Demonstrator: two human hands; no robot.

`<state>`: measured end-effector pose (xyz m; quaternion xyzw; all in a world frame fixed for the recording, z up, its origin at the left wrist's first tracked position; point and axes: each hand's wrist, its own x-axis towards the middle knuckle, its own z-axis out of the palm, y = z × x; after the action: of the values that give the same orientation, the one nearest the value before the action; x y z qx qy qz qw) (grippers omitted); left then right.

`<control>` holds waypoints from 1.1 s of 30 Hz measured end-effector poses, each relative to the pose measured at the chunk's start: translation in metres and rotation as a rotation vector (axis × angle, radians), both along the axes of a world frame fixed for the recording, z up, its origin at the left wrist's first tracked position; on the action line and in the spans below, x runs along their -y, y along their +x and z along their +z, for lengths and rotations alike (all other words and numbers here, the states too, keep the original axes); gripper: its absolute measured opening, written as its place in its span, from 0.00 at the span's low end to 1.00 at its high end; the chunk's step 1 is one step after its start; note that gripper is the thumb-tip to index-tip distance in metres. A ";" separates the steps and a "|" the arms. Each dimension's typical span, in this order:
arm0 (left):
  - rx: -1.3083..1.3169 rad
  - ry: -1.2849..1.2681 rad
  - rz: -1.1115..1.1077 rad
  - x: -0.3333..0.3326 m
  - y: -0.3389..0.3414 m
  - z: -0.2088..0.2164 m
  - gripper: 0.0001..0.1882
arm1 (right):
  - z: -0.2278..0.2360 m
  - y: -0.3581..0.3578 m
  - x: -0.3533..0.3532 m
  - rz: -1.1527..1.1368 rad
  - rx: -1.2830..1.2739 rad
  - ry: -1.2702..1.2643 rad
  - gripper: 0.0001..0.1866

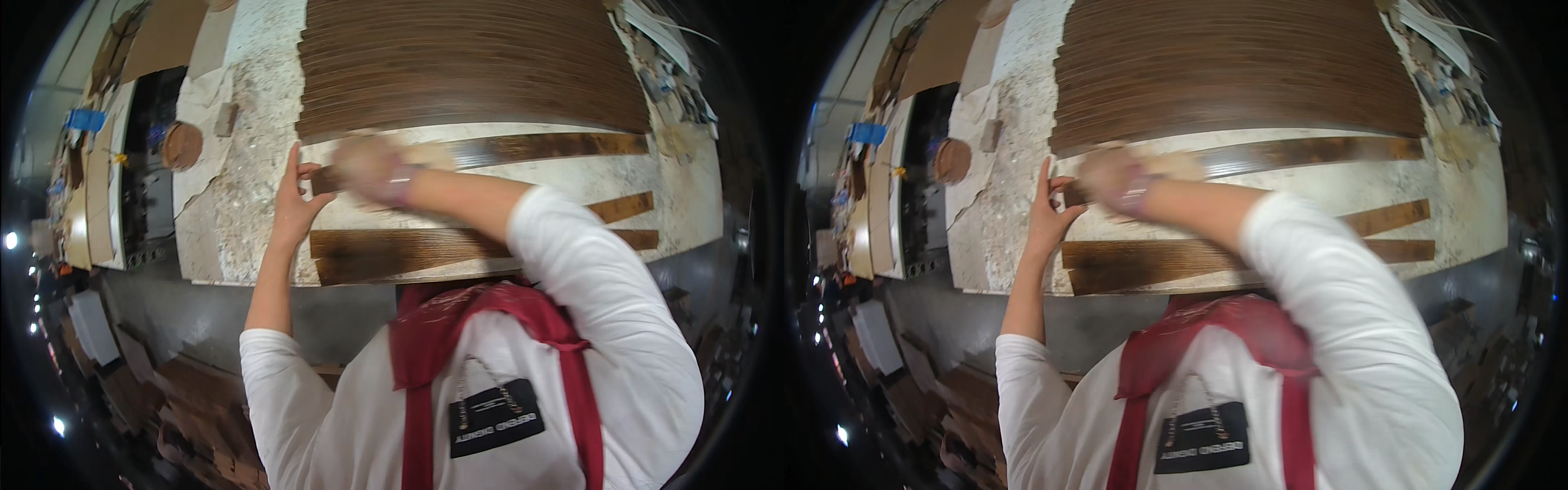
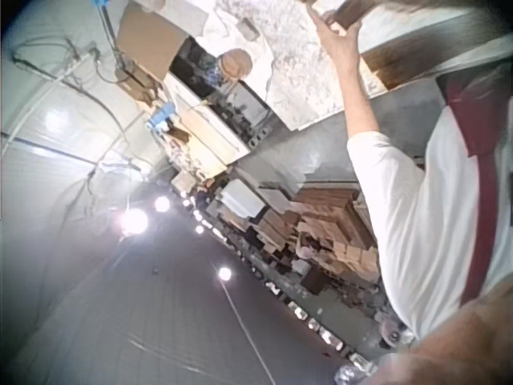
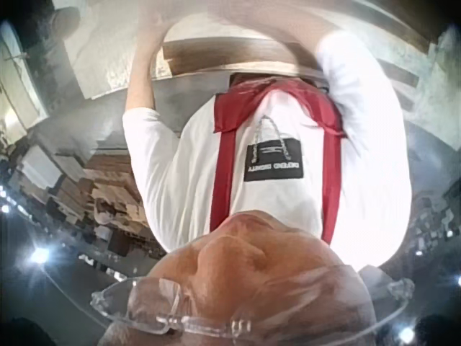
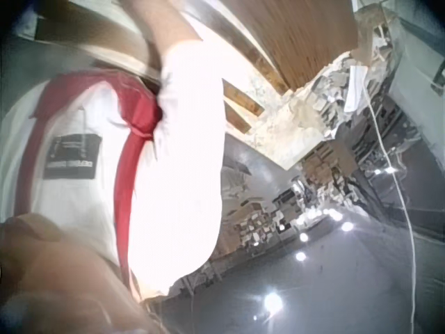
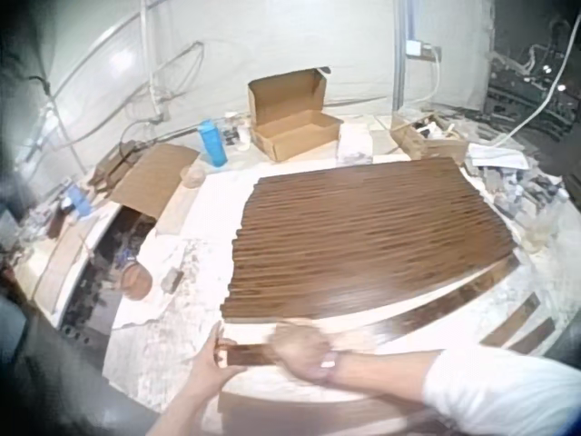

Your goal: The person applies a liquid from a bottle onto a cloth and wipes it onto wood strips, staining them one by one.

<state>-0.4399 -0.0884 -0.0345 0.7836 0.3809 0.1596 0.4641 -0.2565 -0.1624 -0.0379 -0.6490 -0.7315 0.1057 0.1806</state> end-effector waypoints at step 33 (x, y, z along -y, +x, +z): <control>-0.339 0.209 -0.146 0.017 -0.010 0.019 0.28 | 0.060 0.397 0.404 -1.408 -0.150 -0.014 0.14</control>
<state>-0.4502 -0.1058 -0.0156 0.8687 0.3770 0.0297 0.3199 0.1401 -0.5666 0.0217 -0.9599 -0.1227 0.0128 0.2516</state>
